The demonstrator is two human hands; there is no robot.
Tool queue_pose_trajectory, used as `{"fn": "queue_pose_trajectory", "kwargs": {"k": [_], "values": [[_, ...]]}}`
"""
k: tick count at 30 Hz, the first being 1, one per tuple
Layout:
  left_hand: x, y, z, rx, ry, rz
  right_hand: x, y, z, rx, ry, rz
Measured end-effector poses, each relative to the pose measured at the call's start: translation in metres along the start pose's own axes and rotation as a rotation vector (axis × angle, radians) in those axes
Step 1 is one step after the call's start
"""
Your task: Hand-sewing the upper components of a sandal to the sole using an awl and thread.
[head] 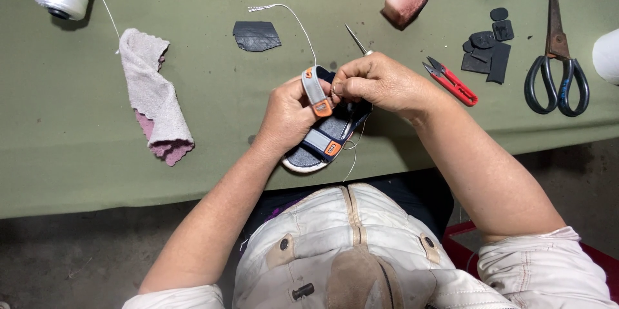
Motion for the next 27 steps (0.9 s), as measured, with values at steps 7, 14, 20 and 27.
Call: {"fn": "queue_pose_trajectory", "kwargs": {"k": [7, 14, 20, 27], "values": [[-0.03, -0.012, -0.002, 0.108, 0.022, 0.134, -0.006, -0.003, 0.0, 0.006, -0.015, -0.003], [-0.036, -0.028, -0.002, 0.262, 0.028, 0.335, -0.002, -0.011, 0.003, -0.067, -0.051, 0.058], [-0.114, -0.064, 0.009, 0.299, 0.08, 0.538, 0.003, -0.018, 0.024, -0.228, -0.127, 0.067], [-0.164, -0.098, 0.038, 0.352, 0.192, 0.397, 0.046, -0.014, 0.073, -0.373, -0.313, -0.048]]}}
Point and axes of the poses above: each hand's wrist, its own z-axis away from the middle knuckle, its own y-axis out of the palm, x = y × z, the point moved 5 cm from there along -z, towards the middle knuckle, and after that the axes turned 15 degrees about -z, right-handed, at the moved point
